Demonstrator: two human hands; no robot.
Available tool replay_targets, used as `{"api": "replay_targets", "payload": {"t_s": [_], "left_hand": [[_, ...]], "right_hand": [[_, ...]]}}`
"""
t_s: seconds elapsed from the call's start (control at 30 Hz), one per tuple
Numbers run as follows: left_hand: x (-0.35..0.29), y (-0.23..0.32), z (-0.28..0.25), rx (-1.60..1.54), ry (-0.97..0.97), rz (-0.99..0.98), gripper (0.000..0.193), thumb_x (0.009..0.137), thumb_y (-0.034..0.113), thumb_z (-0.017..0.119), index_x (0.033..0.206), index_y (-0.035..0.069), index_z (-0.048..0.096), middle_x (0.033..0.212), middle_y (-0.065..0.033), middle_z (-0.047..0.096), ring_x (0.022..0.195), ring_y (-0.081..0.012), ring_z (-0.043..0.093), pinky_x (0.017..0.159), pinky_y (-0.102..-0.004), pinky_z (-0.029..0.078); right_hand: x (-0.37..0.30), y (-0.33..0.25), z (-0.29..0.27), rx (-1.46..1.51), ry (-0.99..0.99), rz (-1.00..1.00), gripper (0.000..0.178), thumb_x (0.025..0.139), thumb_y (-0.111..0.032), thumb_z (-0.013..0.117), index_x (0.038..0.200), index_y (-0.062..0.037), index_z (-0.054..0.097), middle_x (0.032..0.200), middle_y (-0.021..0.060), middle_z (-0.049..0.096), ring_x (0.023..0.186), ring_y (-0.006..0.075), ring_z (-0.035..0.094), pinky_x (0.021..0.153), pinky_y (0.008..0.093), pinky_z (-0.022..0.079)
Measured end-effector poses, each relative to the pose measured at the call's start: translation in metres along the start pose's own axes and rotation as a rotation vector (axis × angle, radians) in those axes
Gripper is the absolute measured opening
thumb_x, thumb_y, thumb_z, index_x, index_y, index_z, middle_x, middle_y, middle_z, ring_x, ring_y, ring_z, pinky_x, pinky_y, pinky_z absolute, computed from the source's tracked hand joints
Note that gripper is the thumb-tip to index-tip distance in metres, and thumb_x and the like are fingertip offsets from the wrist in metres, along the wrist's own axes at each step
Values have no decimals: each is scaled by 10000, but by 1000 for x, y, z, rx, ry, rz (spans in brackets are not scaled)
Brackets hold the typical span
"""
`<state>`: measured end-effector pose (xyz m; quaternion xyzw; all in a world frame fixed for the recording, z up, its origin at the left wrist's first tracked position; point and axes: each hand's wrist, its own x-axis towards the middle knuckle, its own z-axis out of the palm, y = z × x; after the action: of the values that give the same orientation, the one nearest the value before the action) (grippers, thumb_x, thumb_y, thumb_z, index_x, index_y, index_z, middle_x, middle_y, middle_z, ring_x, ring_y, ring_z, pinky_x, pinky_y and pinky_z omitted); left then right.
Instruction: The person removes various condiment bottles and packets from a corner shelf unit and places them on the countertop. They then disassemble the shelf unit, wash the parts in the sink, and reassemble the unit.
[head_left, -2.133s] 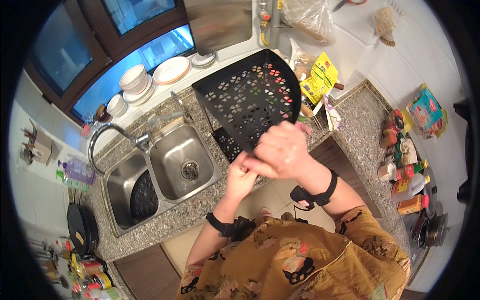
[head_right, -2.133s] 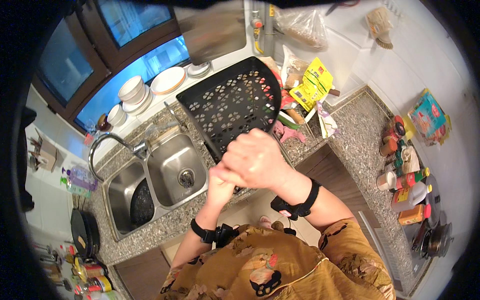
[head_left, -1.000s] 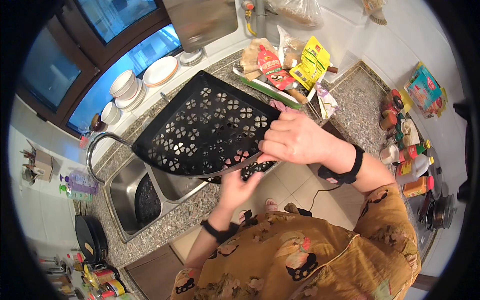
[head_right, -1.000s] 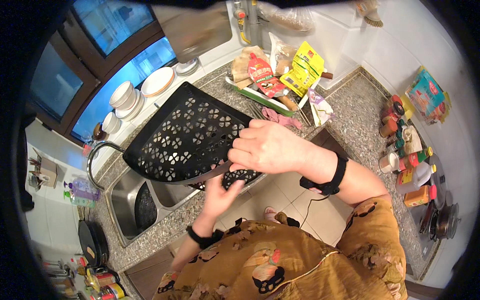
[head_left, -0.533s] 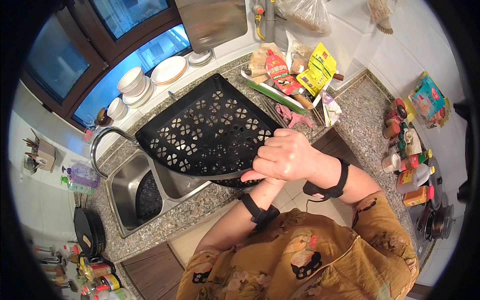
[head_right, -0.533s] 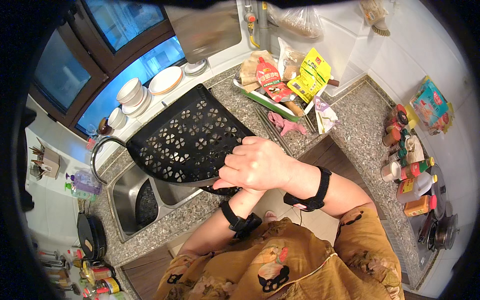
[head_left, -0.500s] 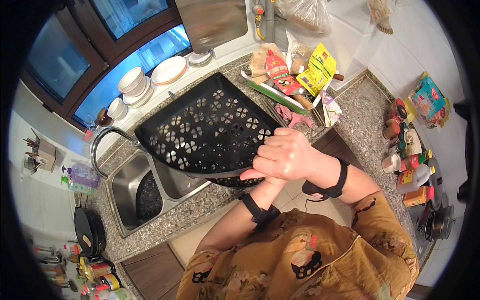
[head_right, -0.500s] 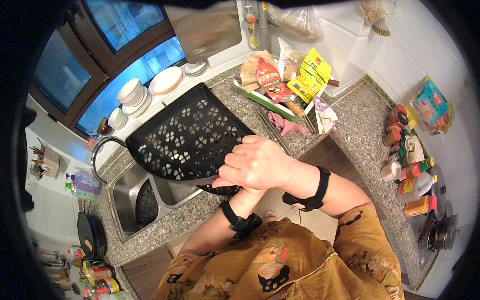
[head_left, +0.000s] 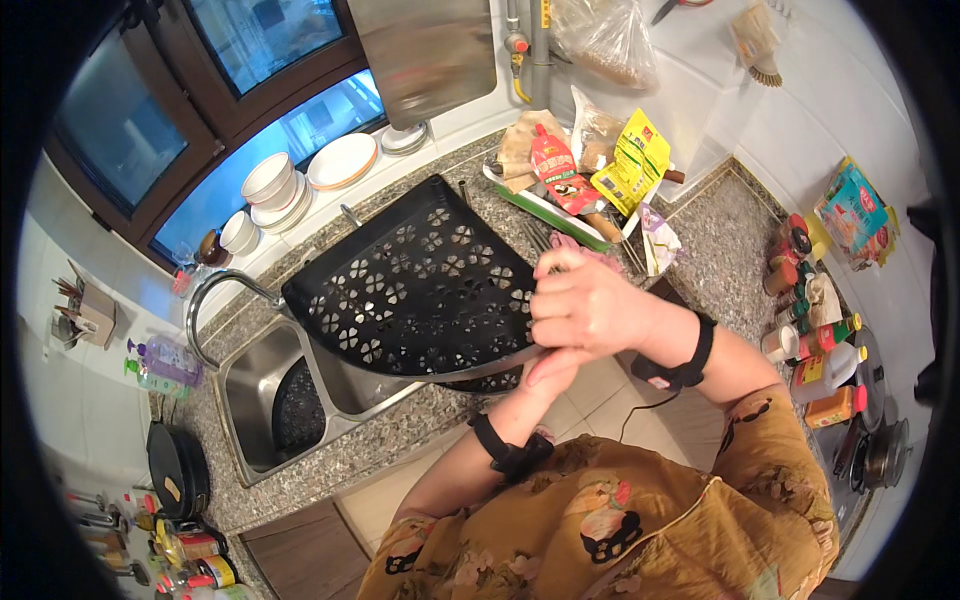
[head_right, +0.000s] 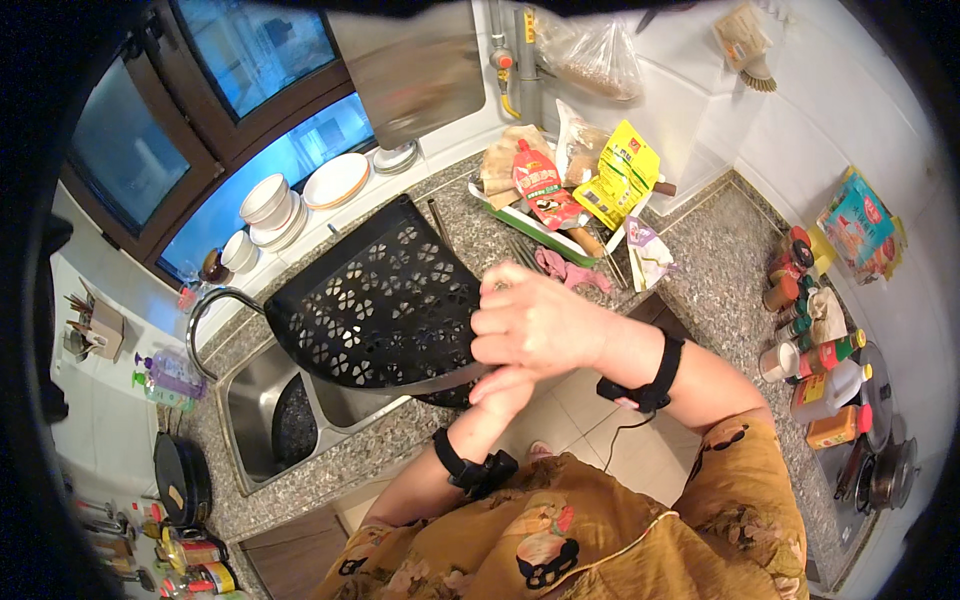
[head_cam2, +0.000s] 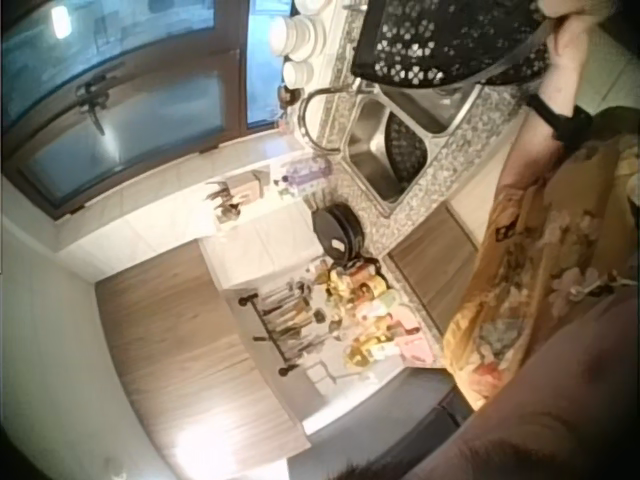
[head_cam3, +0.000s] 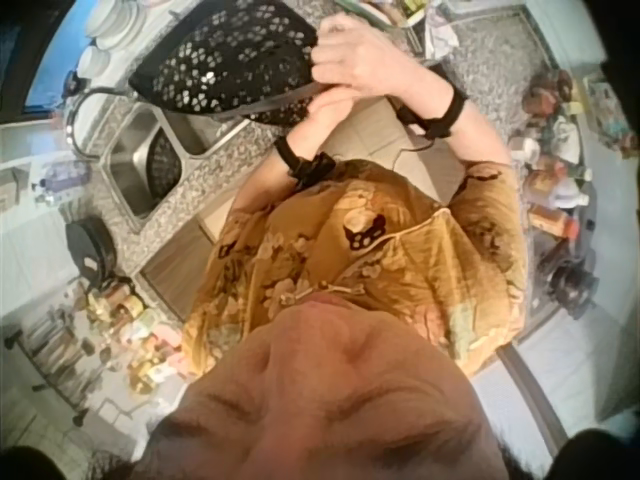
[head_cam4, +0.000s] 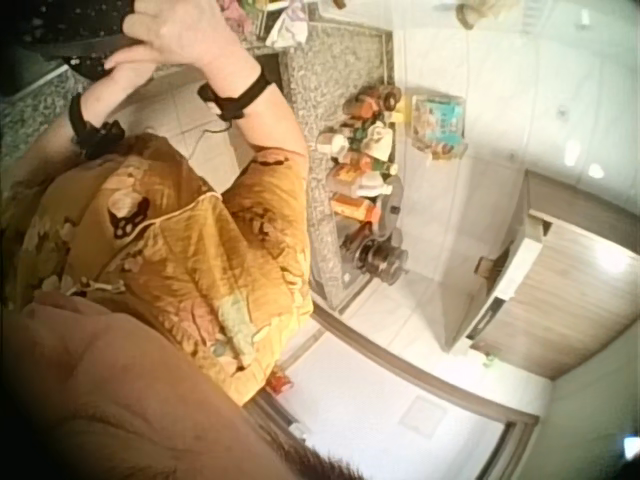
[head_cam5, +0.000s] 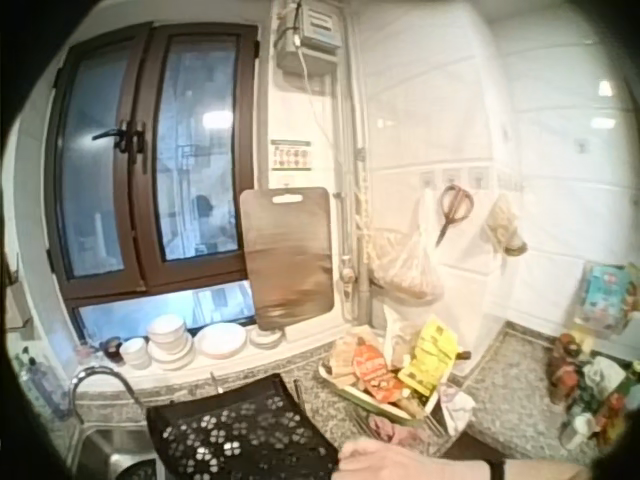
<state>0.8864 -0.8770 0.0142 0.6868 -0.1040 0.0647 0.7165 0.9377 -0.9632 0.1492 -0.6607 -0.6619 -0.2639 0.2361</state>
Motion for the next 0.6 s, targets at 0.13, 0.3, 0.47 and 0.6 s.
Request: {"api": "replay_targets", "payload": {"t_s": [0.13, 0.3, 0.47, 0.6], "left_hand": [[-4, 0, 3, -5, 66, 7, 226, 958, 218, 681, 839, 41, 606, 788, -37, 580, 744, -135, 534, 651, -302, 463], [-7, 3, 5, -20, 105, 4, 250, 969, 224, 670, 822, 39, 592, 766, -26, 562, 720, -114, 510, 629, -292, 452], [-1, 29, -5, 193, -42, -40, 332, 994, 234, 649, 762, 24, 541, 676, 17, 479, 657, -58, 402, 598, -276, 407], [9, 10, -12, 25, -4, 57, 277, 978, 227, 671, 826, 4, 609, 620, -44, 523, 599, -78, 435, 553, -277, 420]], "right_hand": [[-12, -4, 20, 20, 70, 58, 520, 754, -386, 826, 571, -142, 405, 611, 9, 363, 546, 192, 457, 622, 327, 395], [8, -6, 0, -78, 271, 88, 528, 688, -417, 850, 546, -147, 418, 582, -6, 370, 528, 196, 443, 572, 328, 379], [33, 14, -50, -168, 457, 4, 538, 611, -458, 848, 557, -113, 438, 595, 12, 414, 541, 237, 448, 575, 360, 406], [-3, 35, -70, 46, 641, 455, 324, 872, -193, 762, 677, -22, 568, 624, 5, 497, 599, 159, 481, 607, 313, 417]]}}
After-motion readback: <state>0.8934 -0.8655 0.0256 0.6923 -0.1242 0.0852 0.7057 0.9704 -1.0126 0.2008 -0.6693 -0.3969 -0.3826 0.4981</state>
